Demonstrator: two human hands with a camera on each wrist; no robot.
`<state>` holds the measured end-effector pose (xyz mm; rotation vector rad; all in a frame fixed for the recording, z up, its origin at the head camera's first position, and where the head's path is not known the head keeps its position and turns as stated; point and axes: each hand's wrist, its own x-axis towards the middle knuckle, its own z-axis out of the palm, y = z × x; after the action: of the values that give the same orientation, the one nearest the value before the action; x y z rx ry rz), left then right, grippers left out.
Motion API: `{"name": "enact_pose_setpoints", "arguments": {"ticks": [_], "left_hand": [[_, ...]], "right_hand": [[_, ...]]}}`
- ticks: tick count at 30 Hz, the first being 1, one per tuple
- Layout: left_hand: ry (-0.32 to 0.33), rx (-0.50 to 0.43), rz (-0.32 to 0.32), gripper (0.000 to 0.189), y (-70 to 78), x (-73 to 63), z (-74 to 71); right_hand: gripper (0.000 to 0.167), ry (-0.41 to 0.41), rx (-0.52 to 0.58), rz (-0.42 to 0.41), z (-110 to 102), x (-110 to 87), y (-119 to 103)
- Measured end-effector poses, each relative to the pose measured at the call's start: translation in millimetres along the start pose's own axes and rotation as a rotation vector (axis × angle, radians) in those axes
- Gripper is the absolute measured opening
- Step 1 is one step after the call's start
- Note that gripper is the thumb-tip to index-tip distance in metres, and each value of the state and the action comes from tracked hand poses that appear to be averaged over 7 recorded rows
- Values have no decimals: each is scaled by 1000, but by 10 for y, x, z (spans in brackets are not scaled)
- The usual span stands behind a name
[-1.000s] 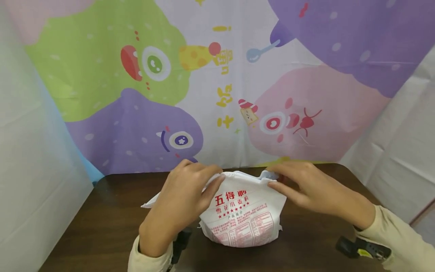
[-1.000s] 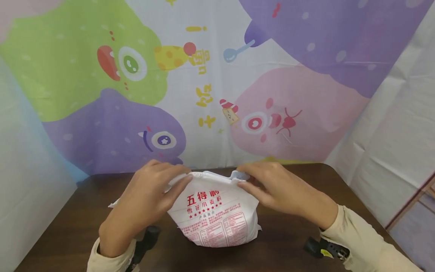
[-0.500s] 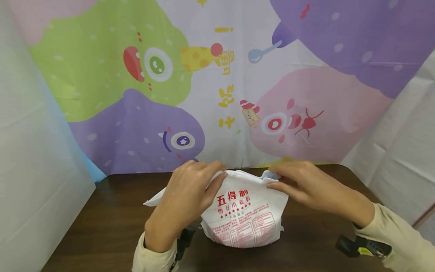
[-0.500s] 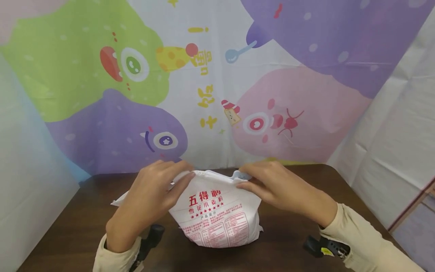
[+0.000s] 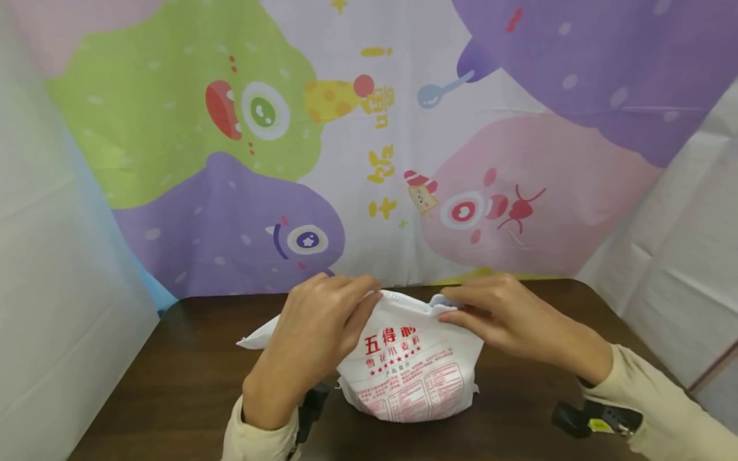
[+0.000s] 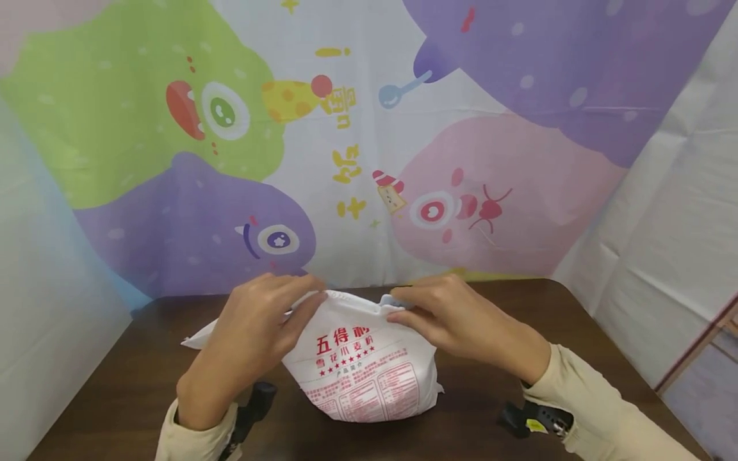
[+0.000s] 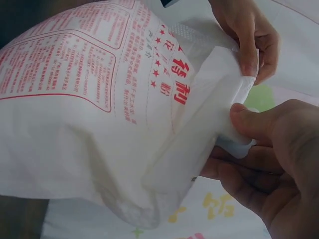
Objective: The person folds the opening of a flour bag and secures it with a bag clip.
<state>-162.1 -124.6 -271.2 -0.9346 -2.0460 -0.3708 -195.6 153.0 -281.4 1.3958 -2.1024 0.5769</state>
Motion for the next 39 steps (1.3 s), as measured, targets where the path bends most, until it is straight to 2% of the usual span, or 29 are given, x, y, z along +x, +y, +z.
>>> {"name": "enact_pose_setpoints", "arguments": {"ticks": [5, 10, 14, 18, 20, 25, 30, 35, 39], "left_hand": [[9, 13, -2, 5, -12, 16, 7], [-24, 3, -43, 2, -32, 34, 5], [-35, -5, -21, 9, -15, 40, -6], [5, 23, 37, 4, 36, 57, 15], [31, 30, 46, 3, 53, 63, 27], [74, 2, 48, 4, 55, 45, 37], [72, -41, 64, 4, 47, 24, 19], [48, -107, 55, 6, 37, 23, -6], [54, -136, 59, 8, 12, 19, 8]], "right_hand": [[16, -19, 68, 72, 23, 35, 37], [15, -15, 94, 154, 55, 50, 77], [19, 43, 84, 113, 90, -2, 65], [20, 129, 35, 11, 100, -45, 43], [18, 166, 10, -41, 101, -42, 34], [17, 224, 27, -139, 154, 7, 30], [20, 255, 98, -123, 250, 2, 42], [20, 291, 105, -106, 332, -12, 42], [20, 267, 111, -36, 355, -34, 25]]}}
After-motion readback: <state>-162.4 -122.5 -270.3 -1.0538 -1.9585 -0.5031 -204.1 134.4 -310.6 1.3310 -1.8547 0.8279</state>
